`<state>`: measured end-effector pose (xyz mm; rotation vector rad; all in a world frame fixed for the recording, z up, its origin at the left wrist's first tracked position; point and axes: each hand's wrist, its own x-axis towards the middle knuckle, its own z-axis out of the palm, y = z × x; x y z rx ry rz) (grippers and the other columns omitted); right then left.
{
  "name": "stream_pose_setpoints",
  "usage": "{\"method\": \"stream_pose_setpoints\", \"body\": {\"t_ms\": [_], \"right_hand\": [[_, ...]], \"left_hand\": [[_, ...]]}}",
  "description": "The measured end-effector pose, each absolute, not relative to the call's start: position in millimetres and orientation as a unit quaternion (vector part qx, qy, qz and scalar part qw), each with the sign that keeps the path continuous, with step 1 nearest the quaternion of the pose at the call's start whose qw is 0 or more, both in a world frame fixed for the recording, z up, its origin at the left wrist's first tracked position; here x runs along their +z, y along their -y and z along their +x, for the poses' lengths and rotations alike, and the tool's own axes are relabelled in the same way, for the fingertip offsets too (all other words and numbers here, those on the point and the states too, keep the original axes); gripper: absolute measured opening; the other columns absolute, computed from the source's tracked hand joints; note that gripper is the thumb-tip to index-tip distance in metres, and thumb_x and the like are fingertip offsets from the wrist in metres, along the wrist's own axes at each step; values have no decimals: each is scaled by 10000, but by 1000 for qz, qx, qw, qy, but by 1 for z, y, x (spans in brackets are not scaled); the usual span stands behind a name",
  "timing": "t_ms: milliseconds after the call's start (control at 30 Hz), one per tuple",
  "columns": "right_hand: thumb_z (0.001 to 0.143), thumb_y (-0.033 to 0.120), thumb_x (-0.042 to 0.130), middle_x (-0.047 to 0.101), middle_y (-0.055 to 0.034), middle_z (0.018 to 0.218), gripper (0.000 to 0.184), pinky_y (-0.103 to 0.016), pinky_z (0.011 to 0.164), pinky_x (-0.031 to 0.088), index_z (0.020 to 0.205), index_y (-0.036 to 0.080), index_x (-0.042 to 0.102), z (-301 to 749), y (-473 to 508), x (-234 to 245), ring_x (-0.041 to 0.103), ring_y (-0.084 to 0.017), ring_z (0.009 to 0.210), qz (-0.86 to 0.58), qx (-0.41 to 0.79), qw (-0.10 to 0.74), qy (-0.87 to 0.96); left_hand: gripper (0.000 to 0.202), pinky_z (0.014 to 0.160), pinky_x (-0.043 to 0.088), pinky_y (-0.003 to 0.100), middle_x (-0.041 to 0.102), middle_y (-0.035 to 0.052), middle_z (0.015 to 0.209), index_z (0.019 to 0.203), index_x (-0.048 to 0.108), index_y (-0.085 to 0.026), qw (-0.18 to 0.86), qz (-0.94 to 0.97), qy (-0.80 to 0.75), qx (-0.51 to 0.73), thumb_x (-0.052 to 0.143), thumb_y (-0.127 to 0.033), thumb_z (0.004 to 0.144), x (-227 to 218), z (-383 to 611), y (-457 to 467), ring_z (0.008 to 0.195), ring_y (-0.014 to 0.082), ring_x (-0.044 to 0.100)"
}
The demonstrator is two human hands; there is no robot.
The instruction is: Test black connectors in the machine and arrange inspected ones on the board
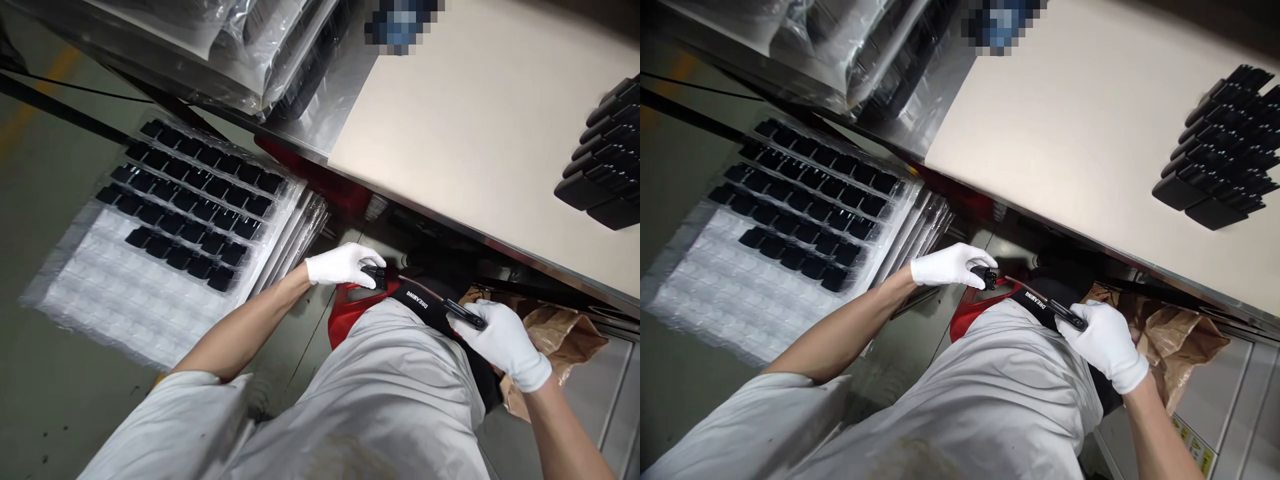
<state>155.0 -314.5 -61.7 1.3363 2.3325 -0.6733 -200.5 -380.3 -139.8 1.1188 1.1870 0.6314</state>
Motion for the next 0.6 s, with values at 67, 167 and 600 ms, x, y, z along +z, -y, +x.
{"method": "stream_pose_setpoints", "body": {"t_ms": [67,167,600], "right_hand": [[857,525,610,631,-32,649,364,-319,624,343,631,244,660,147,315,-62,579,-183,626,468,-195,190,-841],[871,554,587,640,-47,653,397,-332,630,331,637,247,681,139,318,-63,598,-205,642,456,-156,186,-857],[880,589,573,642,-42,680,412,-351,655,395,649,263,669,143,328,-69,637,-235,678,465,-165,174,-852]], "left_hand": [[583,950,568,360,797,90,1109,1352,729,-247,537,573,-578,221,834,-255,779,-133,-201,383,996,275,759],[635,958,555,370,782,108,1105,1492,621,-244,422,622,-634,182,745,-241,869,-128,-197,389,1027,296,748],[647,636,509,261,766,96,963,1125,721,-115,611,79,-611,497,992,-337,582,-134,-178,418,764,170,690]]}}
